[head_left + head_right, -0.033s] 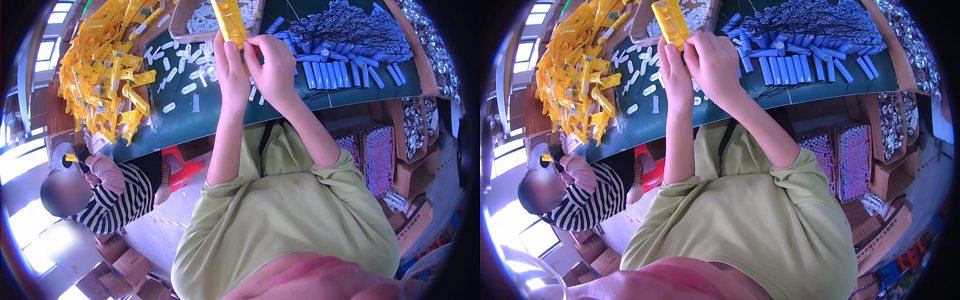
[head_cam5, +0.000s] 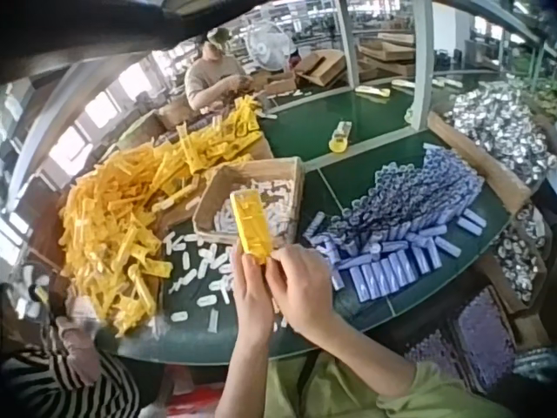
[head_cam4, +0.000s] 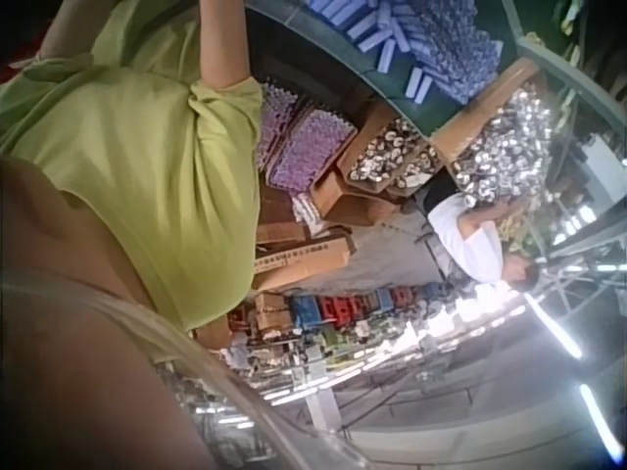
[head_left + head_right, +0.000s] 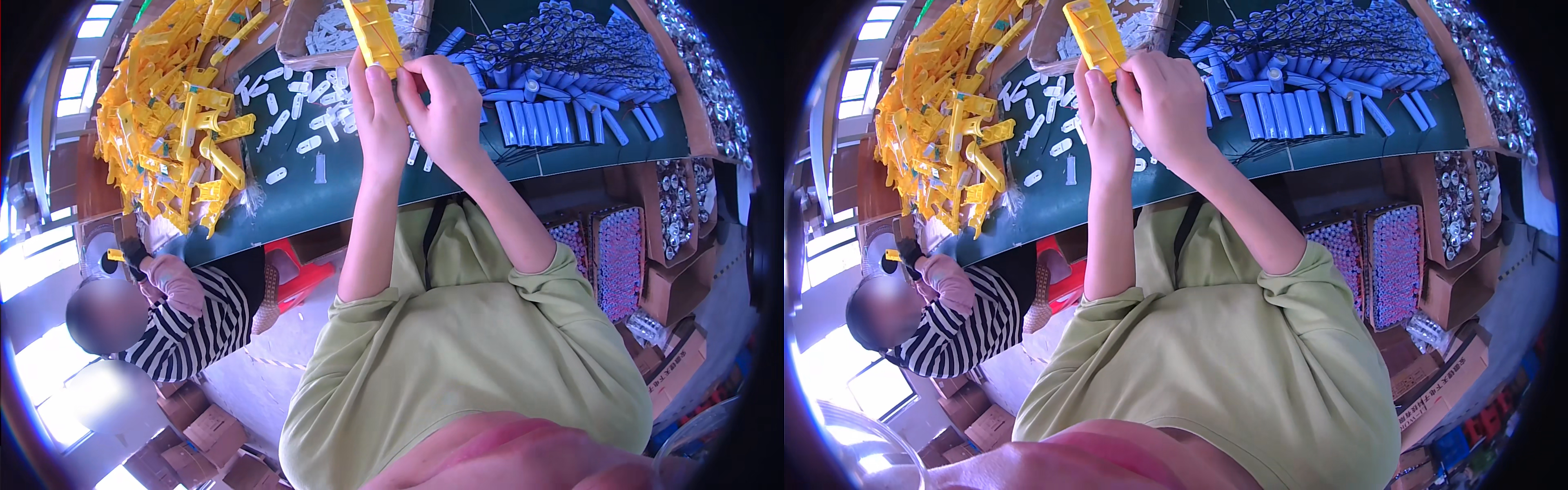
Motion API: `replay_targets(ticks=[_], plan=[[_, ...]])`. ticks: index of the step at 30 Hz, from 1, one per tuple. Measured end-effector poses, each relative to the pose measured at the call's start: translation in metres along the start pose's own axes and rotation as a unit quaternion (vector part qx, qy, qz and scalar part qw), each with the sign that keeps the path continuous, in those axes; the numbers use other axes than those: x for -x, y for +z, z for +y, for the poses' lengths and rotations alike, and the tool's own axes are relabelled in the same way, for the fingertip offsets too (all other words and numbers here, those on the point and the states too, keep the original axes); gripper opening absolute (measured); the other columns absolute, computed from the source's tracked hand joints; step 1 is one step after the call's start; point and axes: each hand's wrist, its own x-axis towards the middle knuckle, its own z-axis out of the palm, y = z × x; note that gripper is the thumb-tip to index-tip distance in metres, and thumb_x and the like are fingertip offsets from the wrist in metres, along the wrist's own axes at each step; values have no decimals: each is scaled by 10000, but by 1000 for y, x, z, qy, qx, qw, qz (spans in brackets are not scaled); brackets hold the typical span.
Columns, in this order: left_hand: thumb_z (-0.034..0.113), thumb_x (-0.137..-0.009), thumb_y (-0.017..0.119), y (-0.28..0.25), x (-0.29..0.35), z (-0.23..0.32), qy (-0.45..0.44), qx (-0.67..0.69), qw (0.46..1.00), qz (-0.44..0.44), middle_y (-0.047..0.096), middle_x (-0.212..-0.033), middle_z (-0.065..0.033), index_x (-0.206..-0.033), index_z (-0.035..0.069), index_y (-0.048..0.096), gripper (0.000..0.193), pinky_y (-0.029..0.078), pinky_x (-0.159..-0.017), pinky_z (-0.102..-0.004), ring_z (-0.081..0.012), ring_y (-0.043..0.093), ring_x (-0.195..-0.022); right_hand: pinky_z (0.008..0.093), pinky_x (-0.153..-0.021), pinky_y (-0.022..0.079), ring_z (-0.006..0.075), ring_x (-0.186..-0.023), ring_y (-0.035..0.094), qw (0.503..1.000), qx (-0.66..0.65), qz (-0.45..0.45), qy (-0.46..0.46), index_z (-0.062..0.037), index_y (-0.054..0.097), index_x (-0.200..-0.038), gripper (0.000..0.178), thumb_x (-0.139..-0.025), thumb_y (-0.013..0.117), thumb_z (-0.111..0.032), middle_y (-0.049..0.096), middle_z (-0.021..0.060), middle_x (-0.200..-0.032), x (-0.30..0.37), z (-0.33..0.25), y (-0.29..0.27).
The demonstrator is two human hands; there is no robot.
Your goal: Manually assembling yellow plastic housings with batteries and circuit boards for lighting equipment.
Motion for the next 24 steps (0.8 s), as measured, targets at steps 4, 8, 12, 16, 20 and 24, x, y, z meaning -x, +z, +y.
replay_targets(ticks=[4, 8, 12, 16, 20, 24], plan=[[337, -1020, 287, 2, -8, -2, -52, 99, 994, 19, 523, -1148, -72, -1352, 85, 338, 420, 433, -893, -291, -146, 530, -1044, 348, -595, 414, 243, -644, 549, 1000, 3, 1, -21, -49, 576, -812, 129, -734, 678, -43, 573, 59, -720, -1, 1, 4], [260, -1006, 367, 5, -19, -5, -64, 152, 986, -12, 524, -1110, -58, -1336, 99, 340, 368, 448, -859, -286, -136, 543, -981, 358, -614, 414, 260, -686, 549, 999, 27, 19, -28, -52, 570, -790, 131, -717, 676, -26, 567, 71, -748, -3, 4, 5], [115, -955, 440, 3, -29, -12, -88, 150, 985, -14, 537, -1075, -64, -1319, 94, 362, 372, 458, -832, -282, -141, 550, -954, 371, -630, 418, 293, -718, 548, 1000, 4, -13, -11, -45, 577, -835, 157, -710, 665, -9, 570, 86, -785, -3, 14, 2], [116, -926, 441, -9, -34, -12, -104, 100, 989, -38, 550, -984, -94, -1339, 78, 329, 430, 493, -727, -323, -187, 573, -842, 330, -589, 462, 234, -672, 612, 990, -112, -79, 32, -56, 601, -964, 132, -837, 577, -85, 618, 84, -796, -32, 36, -40], [107, -899, 464, -21, -35, -9, -103, 51, 992, -57, 542, -887, -99, -1347, 51, 300, 480, 499, -669, -321, -176, 564, -747, 313, -732, 462, 202, -807, 593, 943, 195, -251, 95, -41, 620, -1090, 255, -882, 525, -155, 622, 101, -909, -133, 139, -110], [105, -888, 466, -23, -36, -12, -123, 56, 988, -79, 545, -905, -103, -1351, 48, 297, 496, 504, -661, -315, -171, 565, -756, 322, -685, 463, 216, -760, 585, 813, 270, -497, 139, -48, 635, -1048, 230, -839, 561, -109, 618, 97, -824, -169, 268, -150]])
